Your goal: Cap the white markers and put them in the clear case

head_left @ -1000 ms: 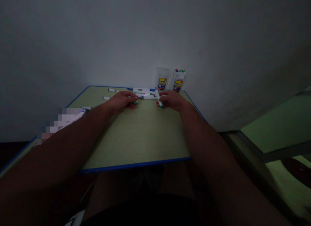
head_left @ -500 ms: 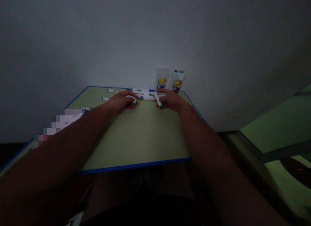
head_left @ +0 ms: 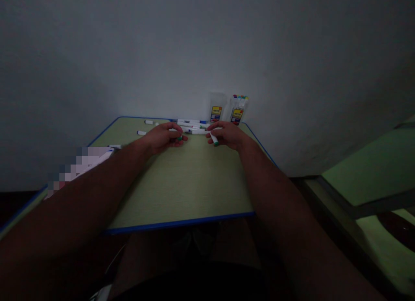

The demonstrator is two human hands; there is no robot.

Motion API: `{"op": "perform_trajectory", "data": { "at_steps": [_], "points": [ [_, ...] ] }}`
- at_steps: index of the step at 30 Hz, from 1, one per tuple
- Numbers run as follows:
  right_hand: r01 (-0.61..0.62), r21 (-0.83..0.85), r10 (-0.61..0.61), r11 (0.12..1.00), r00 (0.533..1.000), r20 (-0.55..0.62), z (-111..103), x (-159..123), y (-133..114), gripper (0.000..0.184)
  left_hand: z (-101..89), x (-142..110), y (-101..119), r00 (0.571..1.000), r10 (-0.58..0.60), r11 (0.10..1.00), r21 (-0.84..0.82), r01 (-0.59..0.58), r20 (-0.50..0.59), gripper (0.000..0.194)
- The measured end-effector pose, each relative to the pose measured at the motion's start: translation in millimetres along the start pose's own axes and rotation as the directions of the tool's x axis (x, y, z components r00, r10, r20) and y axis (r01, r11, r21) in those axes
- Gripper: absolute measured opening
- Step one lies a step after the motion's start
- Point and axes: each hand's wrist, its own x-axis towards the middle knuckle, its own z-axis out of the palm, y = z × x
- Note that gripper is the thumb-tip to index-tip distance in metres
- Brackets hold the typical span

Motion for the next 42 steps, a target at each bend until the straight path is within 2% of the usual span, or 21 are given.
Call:
{"op": "perform_trajectory", "data": {
  "at_steps": [6,17,25,33,38,42],
  "points": [
    [0.004,0.012,-0.004,1.0,1.0,-0.014,-0.8,2.6,3.1,0.015,2.5,0.2,1.2,0.997,-0.04,0.998,-0.044,0.038,-0.061,0.019],
    [0.008,-0.003,-0.008,1.0,1.0,-0.007,0.5,0.8,2.0,0.015,3.1,-0.6,0.5,0.999,-0.039,0.996,-0.077,0.036,-0.036,0.015],
    [0.024,0.001,-0.024,1.0,0.999,0.032,-3.5,4.7,5.6,0.017,2.1,2.0,-0.5,0.998,-0.019,0.992,-0.126,0.011,-0.061,0.018],
    [0.001,0.008,-0.001,1.0,1.0,0.007,-4.4,5.6,6.6,0.022,1.9,1.7,-0.4,0.998,-0.035,0.995,-0.099,0.03,-0.054,0.019],
    [-0.044,-0.024,0.044,0.999,0.999,0.023,-5.6,3.2,4.5,0.014,1.9,1.8,0.5,0.995,-0.057,0.996,-0.07,0.052,-0.083,0.017],
    [-0.045,-0.052,0.047,0.998,0.998,0.029,-6.0,3.0,4.2,0.013,0.5,2.9,-0.4,0.997,-0.049,0.997,-0.057,0.045,-0.065,0.012]
  ]
}}
